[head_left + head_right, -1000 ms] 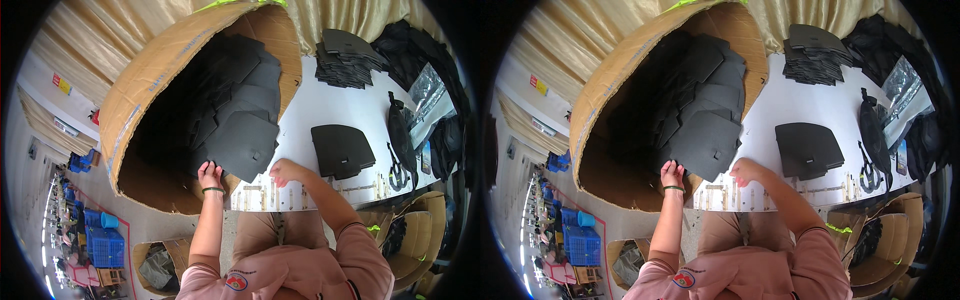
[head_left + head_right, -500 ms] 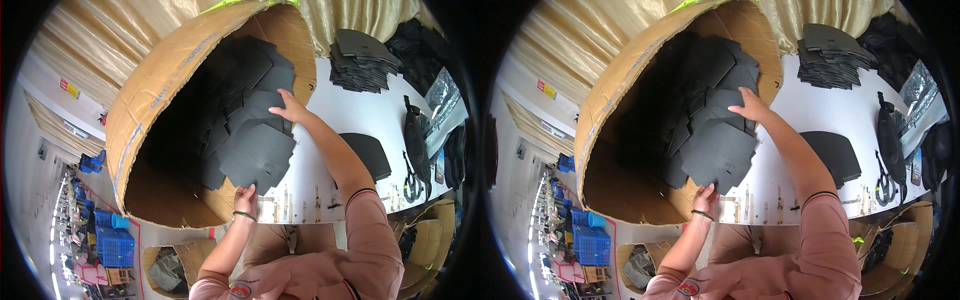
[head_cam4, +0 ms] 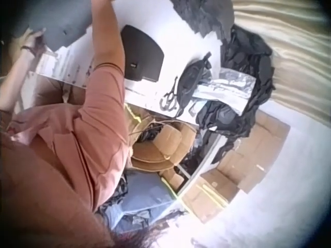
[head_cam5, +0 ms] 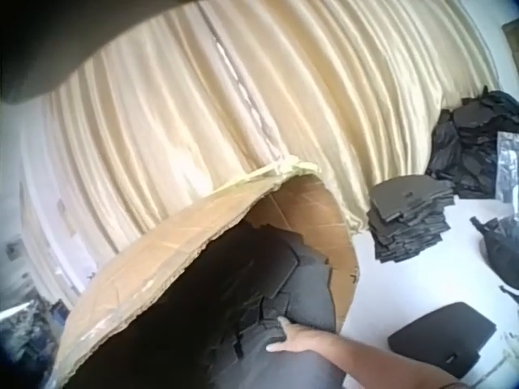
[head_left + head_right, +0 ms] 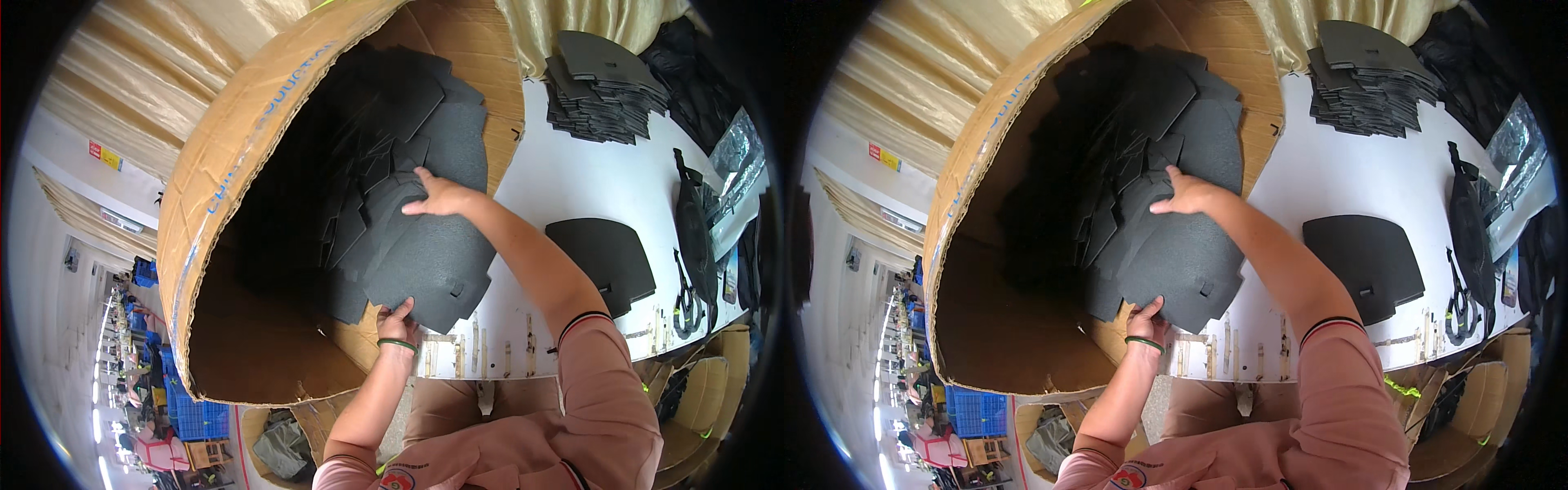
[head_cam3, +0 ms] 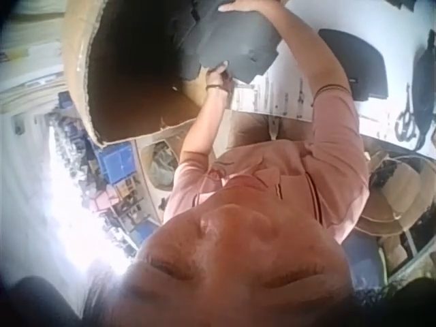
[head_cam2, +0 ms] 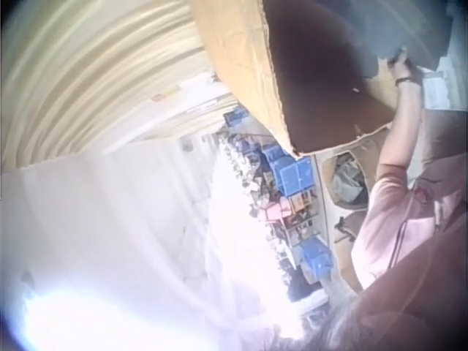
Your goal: The recorder is sorting and stacking black flat material components from a large cardboard bin onto a workbench.
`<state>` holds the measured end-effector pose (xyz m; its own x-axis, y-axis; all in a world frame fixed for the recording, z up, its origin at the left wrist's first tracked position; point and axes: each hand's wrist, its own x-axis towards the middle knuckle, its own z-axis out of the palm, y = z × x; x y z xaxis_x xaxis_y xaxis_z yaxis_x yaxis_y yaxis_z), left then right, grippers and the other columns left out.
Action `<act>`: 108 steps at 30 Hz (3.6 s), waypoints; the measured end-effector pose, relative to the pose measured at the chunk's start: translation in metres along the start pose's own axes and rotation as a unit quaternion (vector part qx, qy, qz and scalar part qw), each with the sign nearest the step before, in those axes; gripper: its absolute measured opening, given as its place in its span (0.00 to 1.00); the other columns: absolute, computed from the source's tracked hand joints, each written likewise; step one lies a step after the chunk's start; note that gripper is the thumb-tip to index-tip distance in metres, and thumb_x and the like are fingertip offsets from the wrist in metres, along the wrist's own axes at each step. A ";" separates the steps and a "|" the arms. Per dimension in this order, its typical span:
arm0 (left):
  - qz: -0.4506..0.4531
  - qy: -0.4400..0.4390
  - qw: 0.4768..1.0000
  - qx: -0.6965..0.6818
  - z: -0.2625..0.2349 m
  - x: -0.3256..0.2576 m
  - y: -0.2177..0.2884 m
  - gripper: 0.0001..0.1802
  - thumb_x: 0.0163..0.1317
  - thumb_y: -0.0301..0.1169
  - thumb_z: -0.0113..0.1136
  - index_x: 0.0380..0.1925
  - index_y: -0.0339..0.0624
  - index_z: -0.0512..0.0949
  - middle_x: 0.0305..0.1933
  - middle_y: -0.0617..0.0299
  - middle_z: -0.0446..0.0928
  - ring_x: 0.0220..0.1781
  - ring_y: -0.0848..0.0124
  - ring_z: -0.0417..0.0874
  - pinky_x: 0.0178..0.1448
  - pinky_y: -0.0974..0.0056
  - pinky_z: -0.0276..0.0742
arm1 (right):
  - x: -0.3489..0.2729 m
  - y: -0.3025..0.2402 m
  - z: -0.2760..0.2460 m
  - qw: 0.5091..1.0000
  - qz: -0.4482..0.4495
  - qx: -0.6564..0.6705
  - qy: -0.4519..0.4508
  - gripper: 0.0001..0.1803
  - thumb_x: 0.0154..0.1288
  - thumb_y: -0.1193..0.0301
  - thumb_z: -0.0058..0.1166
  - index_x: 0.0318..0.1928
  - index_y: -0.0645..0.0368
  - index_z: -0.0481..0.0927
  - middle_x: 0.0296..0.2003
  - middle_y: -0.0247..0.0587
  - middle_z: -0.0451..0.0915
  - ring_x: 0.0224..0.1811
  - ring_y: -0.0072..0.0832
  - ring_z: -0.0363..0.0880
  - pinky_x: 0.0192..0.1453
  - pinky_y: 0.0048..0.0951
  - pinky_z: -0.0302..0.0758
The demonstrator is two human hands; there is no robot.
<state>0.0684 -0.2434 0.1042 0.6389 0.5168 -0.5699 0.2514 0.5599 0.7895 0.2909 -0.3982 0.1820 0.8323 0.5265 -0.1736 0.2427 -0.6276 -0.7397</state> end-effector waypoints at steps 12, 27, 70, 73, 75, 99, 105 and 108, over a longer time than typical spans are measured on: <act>-0.014 -0.050 0.998 -0.027 -0.008 0.001 0.003 0.29 0.53 0.15 0.62 0.54 0.40 0.65 0.54 0.53 0.73 0.54 0.56 0.76 0.59 0.49 0.75 | -0.036 0.008 0.009 0.988 -0.030 0.142 -0.056 0.71 0.39 0.64 0.76 0.73 0.56 0.31 0.70 0.63 0.47 0.73 0.48 0.48 0.75 0.36 0.49; 0.291 -0.332 0.897 0.031 -0.022 -0.040 0.020 0.64 0.41 0.19 0.73 0.71 0.51 0.38 0.67 0.54 0.57 0.68 0.59 0.61 0.69 0.56 0.61 | -0.229 0.030 0.025 0.882 -0.191 0.293 0.314 0.71 0.36 0.75 0.77 0.73 0.53 0.34 0.71 0.50 0.46 0.70 0.39 0.55 0.72 0.41 0.53; 0.380 -0.400 0.808 0.208 -0.055 -0.085 0.052 0.45 0.41 0.28 0.79 0.59 0.36 0.63 0.55 0.58 0.74 0.55 0.69 0.74 0.62 0.63 0.69 | -0.245 -0.056 -0.010 0.920 -0.284 0.028 0.269 0.28 0.65 0.66 0.53 0.65 0.53 0.65 0.64 0.46 0.66 0.68 0.40 0.61 0.73 0.41 0.52; 0.370 -0.418 0.798 0.229 -0.056 -0.088 0.044 0.45 0.42 0.28 0.78 0.60 0.36 0.63 0.55 0.58 0.74 0.56 0.70 0.74 0.62 0.63 0.69 | -0.222 -0.064 -0.012 0.921 -0.298 -0.098 0.231 0.22 0.66 0.69 0.49 0.60 0.53 0.69 0.59 0.47 0.71 0.62 0.41 0.67 0.69 0.38 0.57; 0.359 -0.424 0.804 0.213 -0.057 -0.091 0.041 0.45 0.42 0.28 0.78 0.60 0.35 0.63 0.55 0.58 0.74 0.56 0.70 0.74 0.62 0.63 0.68 | -0.215 -0.060 -0.009 0.936 -0.285 -0.108 0.177 0.17 0.68 0.69 0.48 0.56 0.54 0.73 0.55 0.47 0.75 0.58 0.42 0.71 0.67 0.36 0.62; 0.296 -0.416 0.827 0.235 -0.073 -0.066 0.027 0.41 0.40 0.25 0.78 0.56 0.36 0.66 0.51 0.58 0.76 0.53 0.69 0.76 0.59 0.63 0.71 | -0.258 0.012 0.003 0.887 -0.204 0.354 0.217 0.11 0.68 0.73 0.46 0.47 0.62 0.78 0.41 0.36 0.80 0.45 0.24 0.76 0.51 0.25 0.71; 0.302 -0.431 0.829 0.188 -0.063 -0.083 0.032 0.33 0.42 0.24 0.77 0.50 0.34 0.73 0.47 0.58 0.79 0.49 0.70 0.78 0.56 0.65 0.73 | -0.263 -0.039 -0.028 0.908 -0.347 -0.050 0.229 0.12 0.62 0.71 0.54 0.46 0.59 0.80 0.42 0.40 0.80 0.45 0.37 0.75 0.54 0.34 0.71; 0.300 -0.425 0.835 0.181 -0.060 -0.080 0.031 0.33 0.43 0.26 0.77 0.51 0.34 0.73 0.48 0.58 0.79 0.49 0.71 0.78 0.56 0.64 0.73 | -0.254 -0.036 -0.015 0.908 -0.332 -0.130 0.221 0.09 0.59 0.72 0.57 0.41 0.58 0.81 0.34 0.38 0.78 0.40 0.37 0.74 0.46 0.33 0.72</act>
<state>-0.0189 -0.2289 0.1607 0.9751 -0.0975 0.1991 -0.1946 0.0537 0.9794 0.0785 -0.5176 0.2624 0.5648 0.5932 0.5737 0.8252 -0.4008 -0.3981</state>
